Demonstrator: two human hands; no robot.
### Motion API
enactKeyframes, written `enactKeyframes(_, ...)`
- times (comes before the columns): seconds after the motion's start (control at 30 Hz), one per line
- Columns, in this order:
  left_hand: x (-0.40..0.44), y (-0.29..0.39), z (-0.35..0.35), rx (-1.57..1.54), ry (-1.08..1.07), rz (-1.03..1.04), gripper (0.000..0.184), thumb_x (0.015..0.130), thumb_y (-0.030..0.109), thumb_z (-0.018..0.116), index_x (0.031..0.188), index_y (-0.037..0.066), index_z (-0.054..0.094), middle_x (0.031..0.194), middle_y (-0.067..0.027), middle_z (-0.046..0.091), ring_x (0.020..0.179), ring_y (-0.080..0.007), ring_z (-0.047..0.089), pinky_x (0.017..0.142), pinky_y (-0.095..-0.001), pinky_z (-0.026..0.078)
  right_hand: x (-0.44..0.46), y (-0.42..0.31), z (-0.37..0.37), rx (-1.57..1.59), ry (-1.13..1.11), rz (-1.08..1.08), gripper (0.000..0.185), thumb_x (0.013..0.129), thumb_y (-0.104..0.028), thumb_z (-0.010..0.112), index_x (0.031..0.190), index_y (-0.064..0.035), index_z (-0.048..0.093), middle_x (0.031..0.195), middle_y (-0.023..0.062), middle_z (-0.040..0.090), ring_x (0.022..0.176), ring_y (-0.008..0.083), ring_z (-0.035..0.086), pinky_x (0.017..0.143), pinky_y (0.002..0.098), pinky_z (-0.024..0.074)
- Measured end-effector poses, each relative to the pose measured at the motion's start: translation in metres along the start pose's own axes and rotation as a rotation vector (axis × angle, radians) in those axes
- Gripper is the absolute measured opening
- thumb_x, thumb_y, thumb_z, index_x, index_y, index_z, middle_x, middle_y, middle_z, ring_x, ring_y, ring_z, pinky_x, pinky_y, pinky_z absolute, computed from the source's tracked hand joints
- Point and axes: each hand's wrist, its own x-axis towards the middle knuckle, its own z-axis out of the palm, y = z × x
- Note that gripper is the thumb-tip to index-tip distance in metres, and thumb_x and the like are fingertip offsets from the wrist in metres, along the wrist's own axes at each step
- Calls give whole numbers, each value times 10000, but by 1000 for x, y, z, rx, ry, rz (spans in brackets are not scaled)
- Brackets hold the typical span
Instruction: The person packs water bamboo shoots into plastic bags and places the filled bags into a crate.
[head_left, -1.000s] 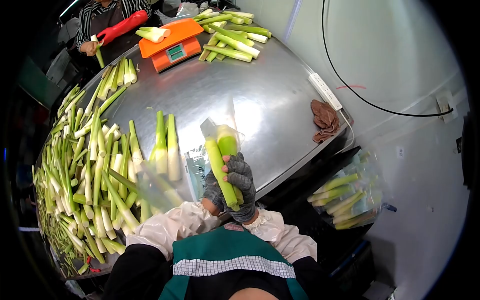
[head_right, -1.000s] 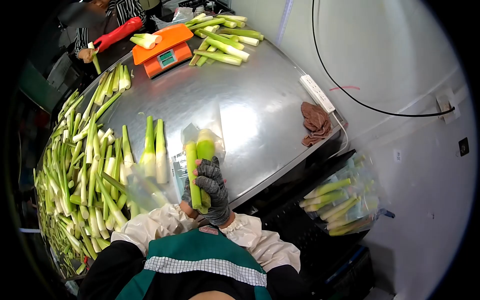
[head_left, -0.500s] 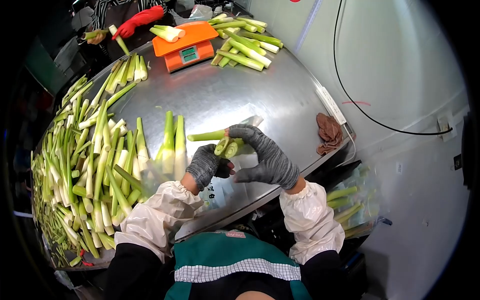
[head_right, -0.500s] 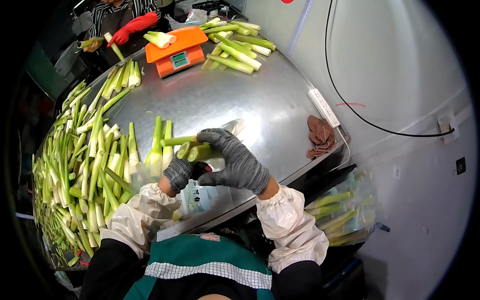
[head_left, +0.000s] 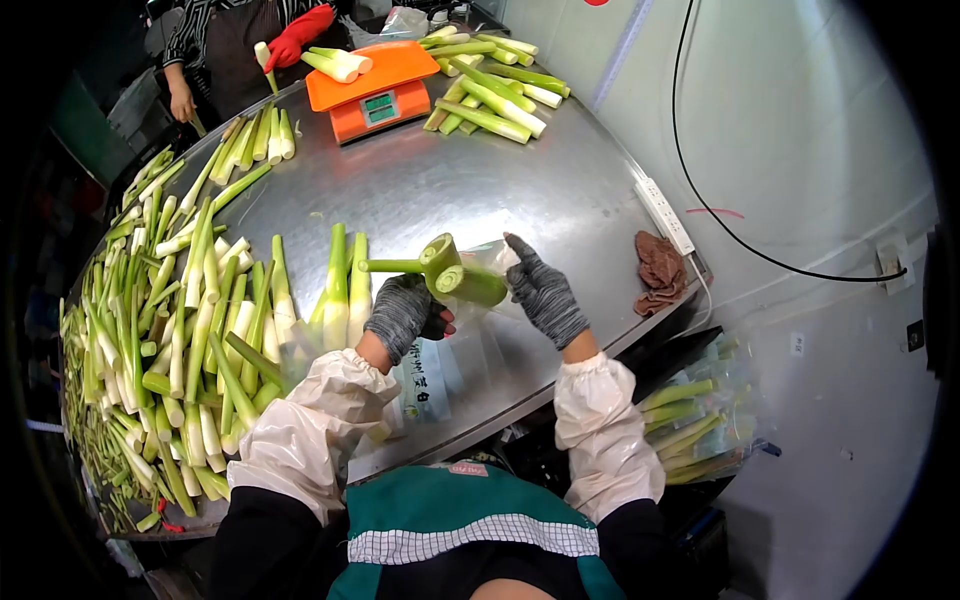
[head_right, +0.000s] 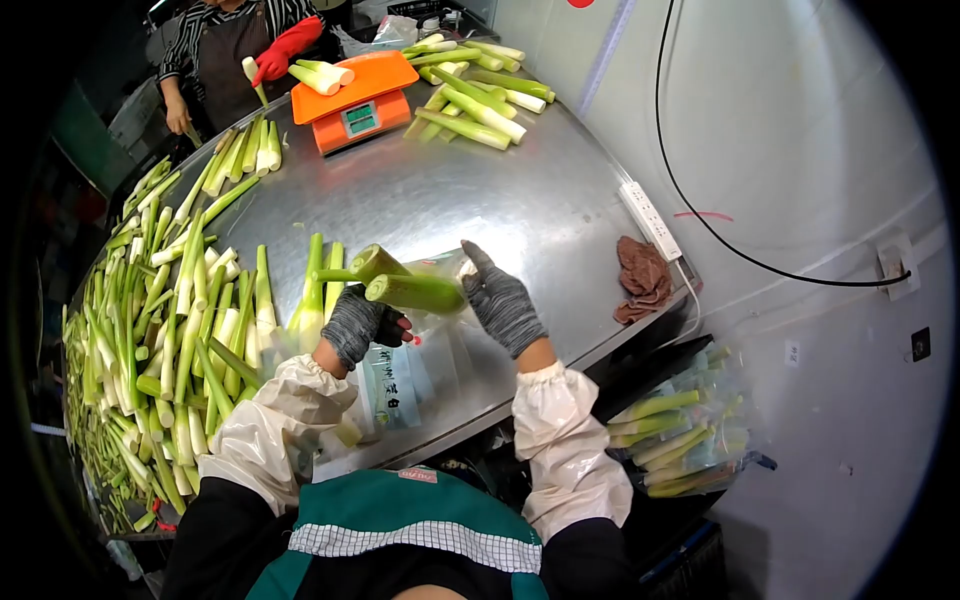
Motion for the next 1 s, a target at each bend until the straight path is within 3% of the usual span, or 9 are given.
enactKeyframes(0.13, 2, 9, -6, 89, -28, -36, 210, 838, 158, 399, 936, -3, 493, 590, -143, 562, 482, -261, 584, 403, -316, 492, 27, -3, -15, -11, -250, 85, 462, 801, -116, 460, 1226, -256, 349, 664, 117, 548, 577, 212, 542, 628, 327, 461)
enactKeyframes(0.2, 5, 15, -5, 100, -17, -43, 212, 838, 162, 404, 926, -4, 501, 589, -143, 562, 477, -259, 582, 403, -315, 491, 39, 8, -4, -400, -255, -299, 337, 789, -155, 471, 1117, -232, 480, 693, 100, 573, 597, 244, 556, 617, 338, 456)
enactKeyframes(0.37, 8, 24, -12, 115, -24, 14, 220, 834, 176, 417, 880, -4, 534, 571, -131, 558, 456, -237, 573, 395, -295, 486, 41, -4, -1, -649, -196, -401, 181, 782, -293, 461, 819, -187, 603, 679, 74, 584, 636, 244, 567, 565, 344, 442)
enactKeyframes(0.5, -11, 82, -16, 374, -183, 139, 178, 803, 140, 466, 800, -20, 542, 592, -125, 556, 443, -192, 566, 369, -253, 468, 31, -46, -37, -537, -59, -441, 163, 770, -253, 488, 817, -145, 600, 660, 82, 580, 594, 270, 559, 553, 359, 442)
enactKeyframes(0.57, -20, 110, -24, 409, -417, 335, 133, 780, 115, 493, 814, 10, 565, 593, -96, 561, 437, -170, 556, 374, -243, 458, 24, -74, -64, -476, -27, -490, 165, 762, -237, 515, 796, -99, 598, 657, 109, 573, 599, 285, 550, 545, 343, 440)
enactKeyframes(0.63, -4, 130, -27, 408, -397, 274, 131, 761, 130, 503, 785, 17, 564, 581, -87, 551, 421, -159, 530, 364, -249, 433, 22, -88, -82, 61, -153, -93, 159, 752, -165, 562, 746, -8, 588, 590, 68, 560, 512, 148, 503, 525, 267, 420)
enactKeyframes(0.8, -10, 162, -1, 567, -138, 86, 155, 718, 200, 544, 689, 48, 542, 498, -35, 499, 341, -99, 450, 320, -203, 358, 36, -67, -74, 279, -148, -107, 131, 755, -122, 544, 737, 2, 584, 599, 1, 536, 540, 83, 469, 521, 211, 398)
enactKeyframes(0.87, -6, 167, -3, 565, -193, 125, 163, 730, 188, 517, 694, 31, 539, 502, -40, 498, 356, -109, 456, 324, -220, 359, 33, -62, -77, 426, -137, -63, 128, 755, -121, 540, 743, -1, 584, 606, -1, 536, 546, 83, 472, 521, 209, 398)
enactKeyframes(1.0, -5, 188, 8, 624, -216, 210, 166, 745, 185, 494, 701, 31, 539, 502, -43, 494, 361, -107, 449, 328, -230, 358, 28, -66, -85, 531, -22, -258, 184, 782, -175, 527, 747, -1, 574, 629, 11, 539, 547, 73, 468, 505, 196, 386)
